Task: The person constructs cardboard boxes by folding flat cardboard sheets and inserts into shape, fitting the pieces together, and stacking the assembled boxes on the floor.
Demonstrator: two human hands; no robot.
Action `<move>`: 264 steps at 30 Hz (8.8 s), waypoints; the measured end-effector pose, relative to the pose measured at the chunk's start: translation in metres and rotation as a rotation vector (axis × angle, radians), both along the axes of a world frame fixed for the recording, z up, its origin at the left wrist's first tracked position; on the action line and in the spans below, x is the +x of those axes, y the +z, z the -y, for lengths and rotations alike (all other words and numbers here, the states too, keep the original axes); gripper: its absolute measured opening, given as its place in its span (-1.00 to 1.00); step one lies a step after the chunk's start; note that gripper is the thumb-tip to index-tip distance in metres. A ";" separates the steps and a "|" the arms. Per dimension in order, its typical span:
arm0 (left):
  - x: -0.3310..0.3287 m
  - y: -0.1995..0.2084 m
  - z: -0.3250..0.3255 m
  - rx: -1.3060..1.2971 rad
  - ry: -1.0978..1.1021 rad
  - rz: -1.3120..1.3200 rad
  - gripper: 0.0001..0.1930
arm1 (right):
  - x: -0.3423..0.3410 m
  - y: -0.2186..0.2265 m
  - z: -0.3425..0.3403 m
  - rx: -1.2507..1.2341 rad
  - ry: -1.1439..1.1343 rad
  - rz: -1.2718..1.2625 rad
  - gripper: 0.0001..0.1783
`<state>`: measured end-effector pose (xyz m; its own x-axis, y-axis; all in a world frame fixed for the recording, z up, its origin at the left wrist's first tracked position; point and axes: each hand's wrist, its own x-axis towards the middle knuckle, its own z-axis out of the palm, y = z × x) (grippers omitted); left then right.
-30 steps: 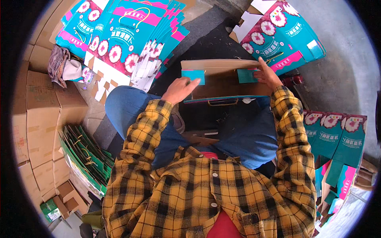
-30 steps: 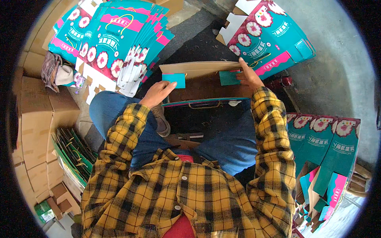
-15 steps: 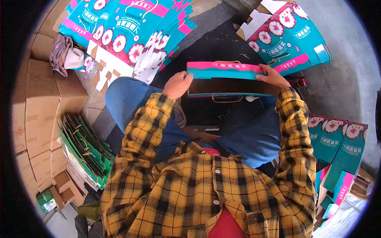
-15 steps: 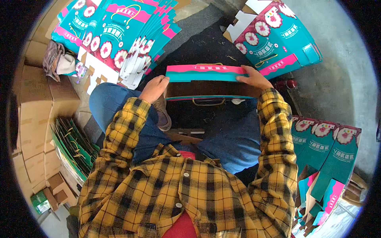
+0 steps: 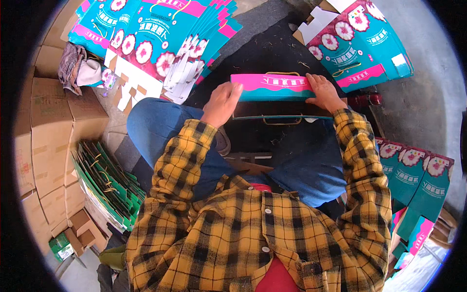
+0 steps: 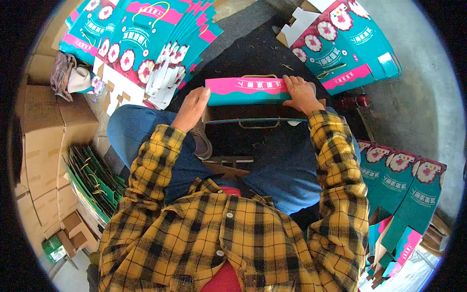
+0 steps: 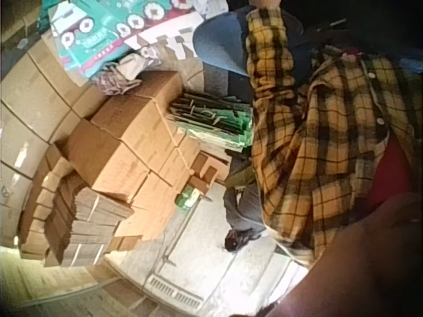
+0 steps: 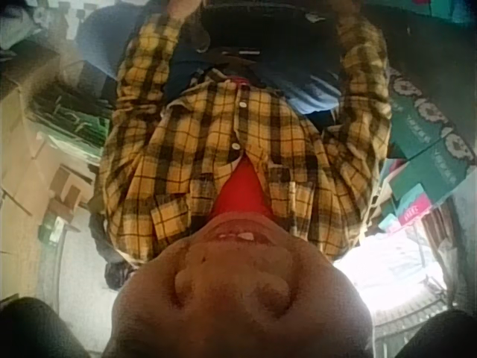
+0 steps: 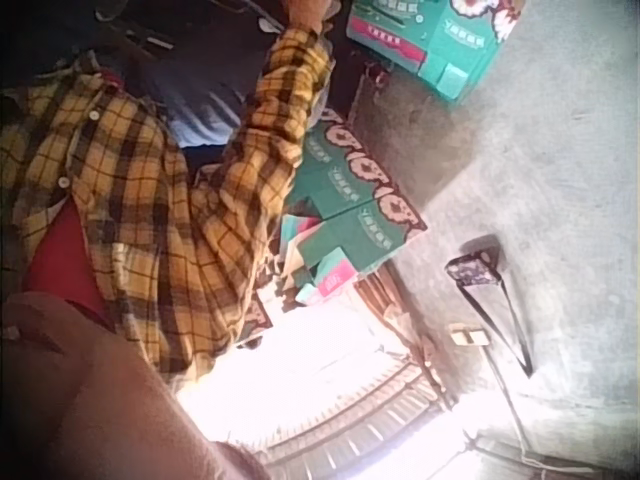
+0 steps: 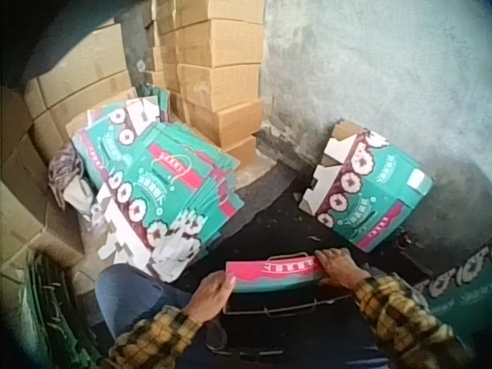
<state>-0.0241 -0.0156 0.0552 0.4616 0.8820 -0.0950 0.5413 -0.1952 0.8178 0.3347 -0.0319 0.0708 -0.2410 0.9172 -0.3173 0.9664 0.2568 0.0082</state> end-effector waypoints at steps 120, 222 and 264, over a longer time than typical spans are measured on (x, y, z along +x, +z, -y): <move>0.227 0.139 0.140 0.812 -0.801 0.220 -0.39 | 0.169 -0.071 0.194 0.551 -1.683 -1.594 -0.60; 0.171 0.092 0.042 0.417 0.071 0.138 -0.45 | 0.157 -0.088 0.209 -0.186 -0.762 -1.455 -0.30; 0.441 0.041 0.263 0.546 -0.753 0.306 -0.33 | 0.199 -0.087 0.592 1.140 -1.854 -1.589 -0.14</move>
